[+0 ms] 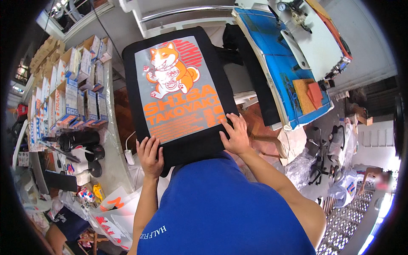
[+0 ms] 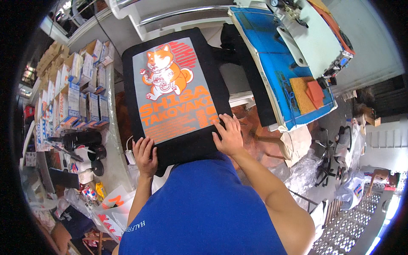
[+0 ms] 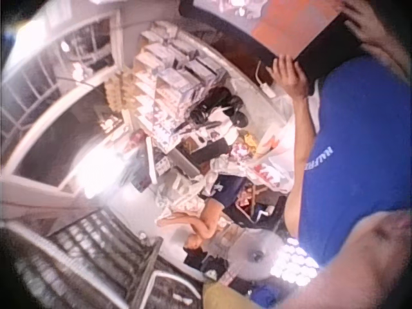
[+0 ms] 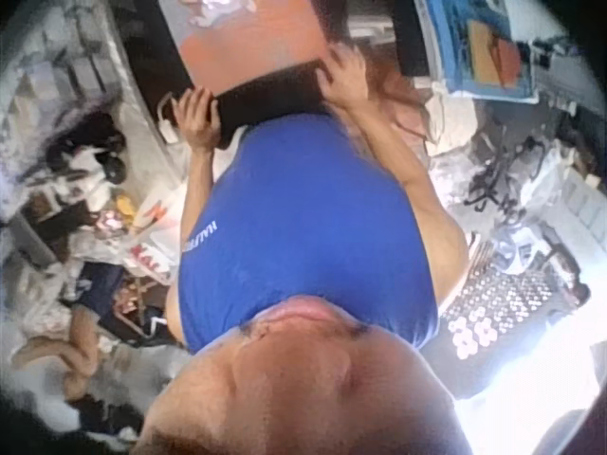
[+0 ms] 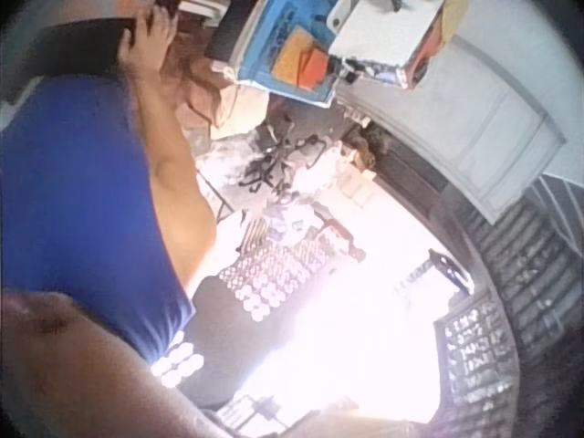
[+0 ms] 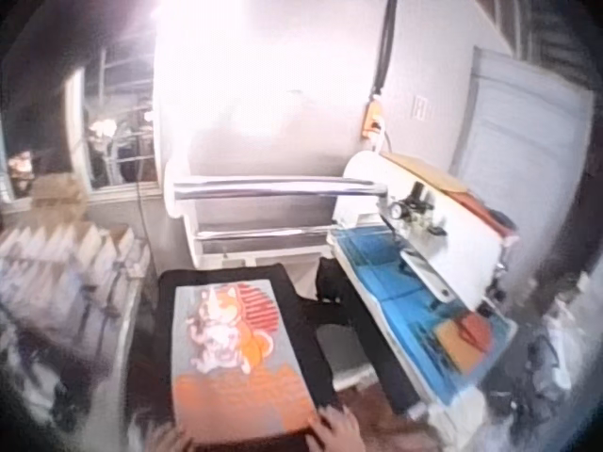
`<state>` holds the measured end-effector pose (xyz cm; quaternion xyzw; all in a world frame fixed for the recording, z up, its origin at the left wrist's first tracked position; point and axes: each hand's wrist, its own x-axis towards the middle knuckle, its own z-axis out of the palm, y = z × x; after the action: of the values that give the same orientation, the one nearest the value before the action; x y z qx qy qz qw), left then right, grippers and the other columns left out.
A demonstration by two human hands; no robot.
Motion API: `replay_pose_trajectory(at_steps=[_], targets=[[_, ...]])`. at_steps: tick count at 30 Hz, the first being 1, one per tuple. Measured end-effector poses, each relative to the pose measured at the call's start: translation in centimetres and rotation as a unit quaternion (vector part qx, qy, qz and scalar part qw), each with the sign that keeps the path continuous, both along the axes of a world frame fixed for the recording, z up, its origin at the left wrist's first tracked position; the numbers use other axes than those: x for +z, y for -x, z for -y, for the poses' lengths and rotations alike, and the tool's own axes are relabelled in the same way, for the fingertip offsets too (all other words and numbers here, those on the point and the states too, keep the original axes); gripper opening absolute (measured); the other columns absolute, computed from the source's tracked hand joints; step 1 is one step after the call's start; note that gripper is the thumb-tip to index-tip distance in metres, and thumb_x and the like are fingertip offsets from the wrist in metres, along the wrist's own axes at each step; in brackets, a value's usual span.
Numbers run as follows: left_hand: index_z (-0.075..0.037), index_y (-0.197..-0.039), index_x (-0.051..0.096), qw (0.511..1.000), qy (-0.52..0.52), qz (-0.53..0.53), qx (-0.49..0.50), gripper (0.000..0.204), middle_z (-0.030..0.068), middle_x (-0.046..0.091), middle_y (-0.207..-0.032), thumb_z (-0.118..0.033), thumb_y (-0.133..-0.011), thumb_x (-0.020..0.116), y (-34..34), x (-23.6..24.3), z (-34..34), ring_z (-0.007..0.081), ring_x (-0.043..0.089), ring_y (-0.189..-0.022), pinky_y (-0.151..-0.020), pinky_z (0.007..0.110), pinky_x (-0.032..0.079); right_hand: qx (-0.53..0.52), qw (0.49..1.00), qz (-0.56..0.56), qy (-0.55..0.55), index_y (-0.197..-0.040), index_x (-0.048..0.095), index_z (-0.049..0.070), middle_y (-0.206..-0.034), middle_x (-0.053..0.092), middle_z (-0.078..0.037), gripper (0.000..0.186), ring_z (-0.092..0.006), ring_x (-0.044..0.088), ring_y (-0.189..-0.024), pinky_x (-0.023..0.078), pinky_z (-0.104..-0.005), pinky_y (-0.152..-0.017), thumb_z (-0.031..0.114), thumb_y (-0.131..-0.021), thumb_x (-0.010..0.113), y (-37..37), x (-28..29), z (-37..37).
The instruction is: The person aligns and presses a black t-shirt on a heat press, then places a printed transfer sheet onto the shirt and operates the press. They repeat the process with another t-shirt, handling transfer sheets and adjusting the garments on the press.
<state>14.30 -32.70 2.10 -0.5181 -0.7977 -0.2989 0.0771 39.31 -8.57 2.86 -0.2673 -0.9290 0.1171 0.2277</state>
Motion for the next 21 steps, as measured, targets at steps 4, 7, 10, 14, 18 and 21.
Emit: replay_pose_trajectory(at_steps=[4, 7, 10, 14, 18, 21], targets=[[-0.007, -0.115, 0.069, 1.000, -0.031, 0.000, 0.000, 0.034, 0.0149, 0.058, -0.121, -0.007, -0.081, 0.071, -0.3, 0.3, -0.2, 0.0361, 0.052, -0.120, -0.112, 0.054, 0.031, -0.005, 1.000, -0.005, 0.004, -0.123, 0.062, 0.009, -0.131, 0.051, -0.017, 0.046, -0.0359, 0.045, -0.129, 0.029, -0.0551, -0.113, 0.019, -0.080, 0.071, 0.1, 0.3, 0.0], [-0.005, -0.117, 0.068, 1.000, -0.007, 0.024, 0.012, 0.037, 0.0160, 0.057, -0.121, -0.007, -0.080, 0.072, 0.0, -0.7, 0.6, 0.0363, 0.052, -0.120, -0.112, 0.055, 0.030, -0.003, 1.000, -0.006, 0.011, -0.124, 0.062, 0.009, -0.134, 0.049, -0.018, 0.048, -0.0357, 0.044, -0.130, 0.030, -0.0532, -0.113, 0.019, -0.078, 0.072, -0.2, -0.4, -0.1], [-0.002, -0.140, 0.047, 0.974, -0.110, 0.167, 0.108, 0.066, 0.0182, 0.045, -0.143, -0.022, -0.084, 0.075, 1.2, -3.5, 3.5, 0.0368, 0.042, -0.133, -0.116, 0.048, 0.025, -0.157, 0.976, -0.091, 0.122, -0.134, 0.053, 0.006, -0.138, 0.046, -0.021, 0.063, -0.0377, 0.041, -0.132, 0.035, -0.0451, -0.111, 0.021, -0.077, 0.076, -2.1, -1.9, -0.8], [-0.002, -0.138, 0.045, 0.626, -0.067, 0.770, 0.107, 0.071, 0.0143, 0.053, -0.135, -0.034, -0.083, 0.077, 3.4, -7.5, 10.5, 0.0249, 0.052, -0.122, -0.106, 0.040, 0.038, -0.141, 0.660, -0.184, 0.715, -0.136, 0.050, 0.006, -0.129, 0.056, -0.015, 0.061, -0.0247, 0.051, -0.123, 0.040, -0.0401, -0.106, 0.021, -0.084, 0.077, -8.0, -3.7, -2.3], [-0.002, -0.117, 0.063, 0.565, 0.117, 0.812, 0.091, 0.047, 0.0086, 0.070, -0.105, -0.024, -0.078, 0.080, 3.9, -7.0, 16.5, 0.0159, 0.068, -0.089, -0.081, 0.032, 0.054, -0.143, 0.584, 0.009, 0.799, -0.115, 0.060, 0.002, -0.104, 0.065, -0.009, 0.034, -0.0156, 0.061, -0.101, 0.047, -0.0320, -0.094, 0.016, -0.087, 0.073, -14.1, -3.5, -3.8], [0.001, -0.114, 0.063, 0.554, 0.036, 0.829, 0.074, 0.047, 0.0079, 0.071, -0.100, -0.021, -0.076, 0.082, 3.6, -4.3, 18.5, 0.0160, 0.069, -0.083, -0.075, 0.027, 0.055, -0.163, 0.582, -0.030, 0.796, -0.090, 0.061, 0.005, -0.079, 0.062, -0.001, 0.011, -0.0113, 0.059, -0.073, 0.048, -0.0240, -0.073, 0.008, -0.085, 0.070, -15.8, -3.3, -3.7]])
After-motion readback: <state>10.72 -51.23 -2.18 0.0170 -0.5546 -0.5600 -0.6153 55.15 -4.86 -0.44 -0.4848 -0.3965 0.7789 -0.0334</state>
